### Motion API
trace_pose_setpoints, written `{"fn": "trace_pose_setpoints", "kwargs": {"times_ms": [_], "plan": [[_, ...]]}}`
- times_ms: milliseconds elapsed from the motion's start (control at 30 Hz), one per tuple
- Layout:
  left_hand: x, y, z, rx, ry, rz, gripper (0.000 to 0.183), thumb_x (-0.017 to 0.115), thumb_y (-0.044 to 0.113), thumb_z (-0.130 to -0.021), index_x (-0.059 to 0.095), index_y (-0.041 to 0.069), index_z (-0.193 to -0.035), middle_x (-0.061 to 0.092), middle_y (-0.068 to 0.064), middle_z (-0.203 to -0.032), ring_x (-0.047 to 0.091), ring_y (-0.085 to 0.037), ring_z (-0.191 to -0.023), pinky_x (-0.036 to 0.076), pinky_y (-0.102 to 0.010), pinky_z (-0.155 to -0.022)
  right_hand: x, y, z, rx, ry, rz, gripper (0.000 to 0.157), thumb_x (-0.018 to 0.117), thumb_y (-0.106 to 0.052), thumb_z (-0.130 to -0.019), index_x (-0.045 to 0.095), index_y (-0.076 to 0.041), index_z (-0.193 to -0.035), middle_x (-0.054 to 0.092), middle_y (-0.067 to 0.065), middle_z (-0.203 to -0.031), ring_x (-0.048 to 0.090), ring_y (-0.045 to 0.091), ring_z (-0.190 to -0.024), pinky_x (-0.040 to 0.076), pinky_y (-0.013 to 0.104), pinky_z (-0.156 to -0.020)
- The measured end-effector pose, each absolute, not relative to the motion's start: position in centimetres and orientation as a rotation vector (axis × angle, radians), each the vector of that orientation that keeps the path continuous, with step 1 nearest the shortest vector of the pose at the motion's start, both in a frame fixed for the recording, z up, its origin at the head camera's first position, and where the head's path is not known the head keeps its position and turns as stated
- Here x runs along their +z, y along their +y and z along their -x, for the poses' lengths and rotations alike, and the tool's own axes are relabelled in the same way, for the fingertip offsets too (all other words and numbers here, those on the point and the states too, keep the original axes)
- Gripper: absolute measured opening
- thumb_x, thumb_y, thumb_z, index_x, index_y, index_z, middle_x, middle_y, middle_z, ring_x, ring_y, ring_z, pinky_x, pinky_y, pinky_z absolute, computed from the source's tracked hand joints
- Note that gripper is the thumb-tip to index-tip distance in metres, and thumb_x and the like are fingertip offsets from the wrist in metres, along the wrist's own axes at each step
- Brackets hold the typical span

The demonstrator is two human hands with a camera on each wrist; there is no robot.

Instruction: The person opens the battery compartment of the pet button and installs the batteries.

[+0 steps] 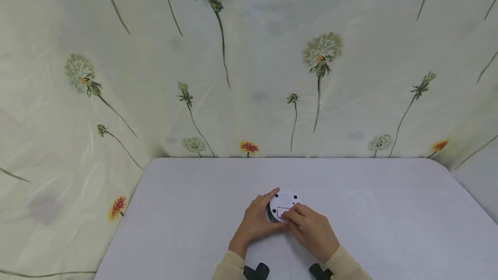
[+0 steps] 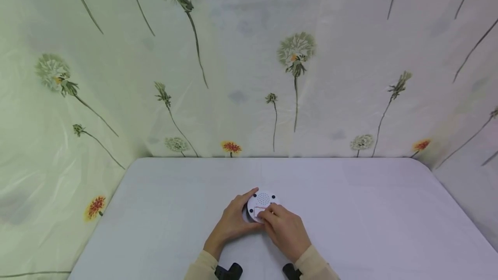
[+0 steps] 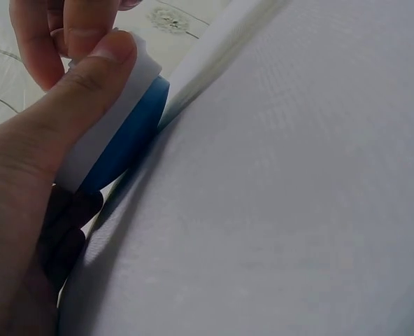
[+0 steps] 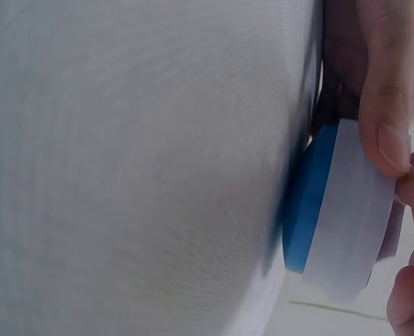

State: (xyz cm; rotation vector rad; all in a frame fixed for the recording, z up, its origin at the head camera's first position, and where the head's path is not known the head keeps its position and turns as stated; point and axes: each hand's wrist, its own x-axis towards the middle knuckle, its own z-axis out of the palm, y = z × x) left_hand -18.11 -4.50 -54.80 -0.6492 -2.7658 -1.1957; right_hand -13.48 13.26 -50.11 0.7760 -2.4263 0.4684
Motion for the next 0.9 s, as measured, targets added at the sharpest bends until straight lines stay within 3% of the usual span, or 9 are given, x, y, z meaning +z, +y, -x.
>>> {"fn": "trace_pose_setpoints", "kwargs": {"times_ms": [467,900], "plan": [[-54.47,-4.52,18.09,-1.214,-2.77,0.645,0.092,0.078,0.058,-0.066,0.037,0.032,-0.145,0.053,0.008,-0.136,0.053,-0.012,-0.11,0.045,-0.034,-0.088,-49.98,13.09,13.73,0.491,-2.471,-0.75,0.029,0.083,-0.004,-0.065,0.072,-0.021,-0.086,0.057,-0.011,-0.081,0.05,-0.002,-0.068,0.048,0.018,-0.059],[-54.53,-4.42,18.09,-1.197,-2.789,0.617,0.092,0.078,0.058,-0.065,0.038,0.033,-0.144,0.057,0.005,-0.131,0.053,-0.011,-0.106,0.045,-0.03,-0.086,-50.15,13.16,13.84,0.605,-2.474,-0.74,0.03,0.083,0.0,-0.063,0.073,-0.02,-0.083,0.055,-0.011,-0.079,0.046,-0.003,-0.067,0.043,0.015,-0.057]]}}
